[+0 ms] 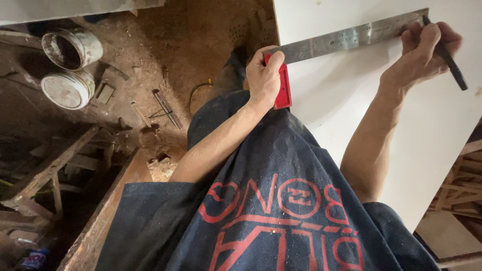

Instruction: The person measures a large white panel with a tape measure, repositions the panel, and then uses a metal square and pencil to mark a straight line on the surface.

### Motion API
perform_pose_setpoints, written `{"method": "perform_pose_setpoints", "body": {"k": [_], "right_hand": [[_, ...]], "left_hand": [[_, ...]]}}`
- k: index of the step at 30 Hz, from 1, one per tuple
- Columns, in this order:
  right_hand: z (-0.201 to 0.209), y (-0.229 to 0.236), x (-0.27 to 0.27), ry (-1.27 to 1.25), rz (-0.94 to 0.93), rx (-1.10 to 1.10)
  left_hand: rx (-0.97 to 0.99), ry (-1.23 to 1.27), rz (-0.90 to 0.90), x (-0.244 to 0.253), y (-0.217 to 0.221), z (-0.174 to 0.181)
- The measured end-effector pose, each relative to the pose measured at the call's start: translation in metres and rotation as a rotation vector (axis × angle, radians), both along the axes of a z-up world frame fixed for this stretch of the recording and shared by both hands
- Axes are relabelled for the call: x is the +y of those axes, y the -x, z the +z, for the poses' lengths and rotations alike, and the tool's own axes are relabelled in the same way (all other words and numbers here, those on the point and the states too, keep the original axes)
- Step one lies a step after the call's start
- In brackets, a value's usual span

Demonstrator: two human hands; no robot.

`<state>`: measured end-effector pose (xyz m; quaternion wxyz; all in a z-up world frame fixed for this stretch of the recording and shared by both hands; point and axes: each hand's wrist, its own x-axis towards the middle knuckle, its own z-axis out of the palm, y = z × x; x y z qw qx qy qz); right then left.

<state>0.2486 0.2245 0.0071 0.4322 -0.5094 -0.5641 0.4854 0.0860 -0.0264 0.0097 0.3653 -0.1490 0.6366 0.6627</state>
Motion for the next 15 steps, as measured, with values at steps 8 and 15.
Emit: {"method": "perform_pose_setpoints", "body": {"k": [8,15], "right_hand": [[-0.004,-0.01,0.004,0.012,0.055,0.035],[-0.009,0.003,0.009,0.083,-0.043,0.169]], "left_hand": [[0.03,-0.01,-0.004,-0.003,0.0,-0.001],[0.095,0.099,-0.079,-0.005,0.009,0.01]]}}
